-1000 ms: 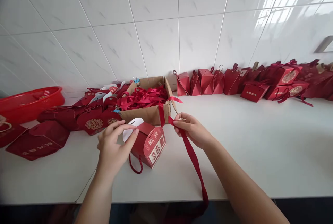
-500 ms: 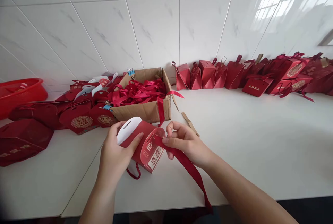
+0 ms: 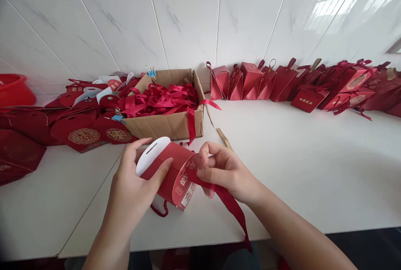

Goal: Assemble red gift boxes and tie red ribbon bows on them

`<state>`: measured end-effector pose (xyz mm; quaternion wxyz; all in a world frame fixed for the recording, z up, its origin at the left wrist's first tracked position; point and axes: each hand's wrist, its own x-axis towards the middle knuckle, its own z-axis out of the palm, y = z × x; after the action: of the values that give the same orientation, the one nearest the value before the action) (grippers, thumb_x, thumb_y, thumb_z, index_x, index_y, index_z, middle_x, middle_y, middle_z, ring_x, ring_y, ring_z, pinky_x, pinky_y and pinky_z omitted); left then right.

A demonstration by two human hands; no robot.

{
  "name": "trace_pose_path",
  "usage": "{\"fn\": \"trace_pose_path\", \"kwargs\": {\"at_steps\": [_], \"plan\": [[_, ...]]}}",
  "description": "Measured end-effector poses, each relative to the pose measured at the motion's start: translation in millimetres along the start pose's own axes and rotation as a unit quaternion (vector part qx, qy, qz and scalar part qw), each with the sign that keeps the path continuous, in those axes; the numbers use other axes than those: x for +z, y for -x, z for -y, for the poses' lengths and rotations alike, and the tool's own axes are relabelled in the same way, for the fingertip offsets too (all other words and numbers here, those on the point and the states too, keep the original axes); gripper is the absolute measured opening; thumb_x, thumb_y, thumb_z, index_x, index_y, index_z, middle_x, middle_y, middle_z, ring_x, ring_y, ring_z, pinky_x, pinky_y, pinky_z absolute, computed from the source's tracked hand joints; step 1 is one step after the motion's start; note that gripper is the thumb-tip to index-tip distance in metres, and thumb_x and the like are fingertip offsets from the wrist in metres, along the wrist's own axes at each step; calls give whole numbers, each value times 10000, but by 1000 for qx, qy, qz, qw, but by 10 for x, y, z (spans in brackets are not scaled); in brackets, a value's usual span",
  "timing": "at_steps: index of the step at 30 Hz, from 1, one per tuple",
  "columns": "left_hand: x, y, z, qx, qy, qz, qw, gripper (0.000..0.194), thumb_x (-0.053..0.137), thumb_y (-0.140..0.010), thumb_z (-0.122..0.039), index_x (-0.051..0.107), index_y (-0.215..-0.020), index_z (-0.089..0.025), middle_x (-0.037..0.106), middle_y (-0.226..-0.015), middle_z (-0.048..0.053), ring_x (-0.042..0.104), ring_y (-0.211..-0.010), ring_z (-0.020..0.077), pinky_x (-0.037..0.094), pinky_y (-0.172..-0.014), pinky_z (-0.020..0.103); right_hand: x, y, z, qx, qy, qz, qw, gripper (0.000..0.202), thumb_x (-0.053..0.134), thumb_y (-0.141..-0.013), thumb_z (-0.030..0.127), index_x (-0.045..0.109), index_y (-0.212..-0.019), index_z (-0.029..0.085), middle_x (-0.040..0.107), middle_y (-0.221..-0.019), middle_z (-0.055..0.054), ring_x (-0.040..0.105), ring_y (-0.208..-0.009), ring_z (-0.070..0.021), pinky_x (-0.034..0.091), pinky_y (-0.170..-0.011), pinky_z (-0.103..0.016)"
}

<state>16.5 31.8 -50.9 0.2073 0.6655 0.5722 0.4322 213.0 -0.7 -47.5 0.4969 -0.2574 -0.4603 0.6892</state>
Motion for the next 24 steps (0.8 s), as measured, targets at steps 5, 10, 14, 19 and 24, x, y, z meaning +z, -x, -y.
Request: {"fn": "trace_pose_path", "kwargs": {"at_steps": [5, 10, 14, 19, 24], "plan": [[32, -3, 23, 15, -15, -11, 1000, 511, 708, -726, -358, 496, -1186, -284, 656, -1028, 48, 673, -851, 244, 539, -614, 309, -10, 9, 1, -3, 15, -7, 1000, 215, 614, -845, 133, 422, -774, 196, 495, -525, 90, 474, -410, -49, 325, -447, -170], [41, -5, 21, 21, -12, -7, 1000, 521, 710, -725, -342, 493, -1195, -282, 655, -1009, 50, 670, -849, 247, 542, -624, 322, 8, 2, 9, -12, 33, -31, 999, 217, 624, -857, 161, 427, -770, 192, 486, -548, 87, 490, -445, -50, 347, -485, -184], [41, 18, 13, 38, 6, -6, 999, 515, 706, -730, -320, 497, -1199, -284, 652, -995, 51, 670, -831, 243, 543, -627, 327, 9, -7, 19, -16, 30, -31, 999, 209, 622, -862, 169, 434, -774, 194, 492, -558, 84, 500, -446, -56, 347, -491, -194], [60, 32, 14, 56, 22, -4, 998, 534, 707, -735, -291, 481, -1218, -282, 647, -990, 48, 666, -829, 234, 548, -665, 332, 0, -6, 21, -11, 1, -20, 1000, 188, 606, -865, 149, 443, -784, 195, 501, -527, 83, 481, -434, -55, 335, -480, -187], [87, 24, 19, 76, 47, -19, 996, 576, 700, -746, -262, 441, -1261, -270, 621, -1046, 60, 645, -927, 233, 548, -765, 344, -9, 9, 31, -2, -32, -8, 999, 171, 588, -869, 144, 447, -789, 196, 506, -506, 79, 459, -427, -52, 305, -460, -175]]}}
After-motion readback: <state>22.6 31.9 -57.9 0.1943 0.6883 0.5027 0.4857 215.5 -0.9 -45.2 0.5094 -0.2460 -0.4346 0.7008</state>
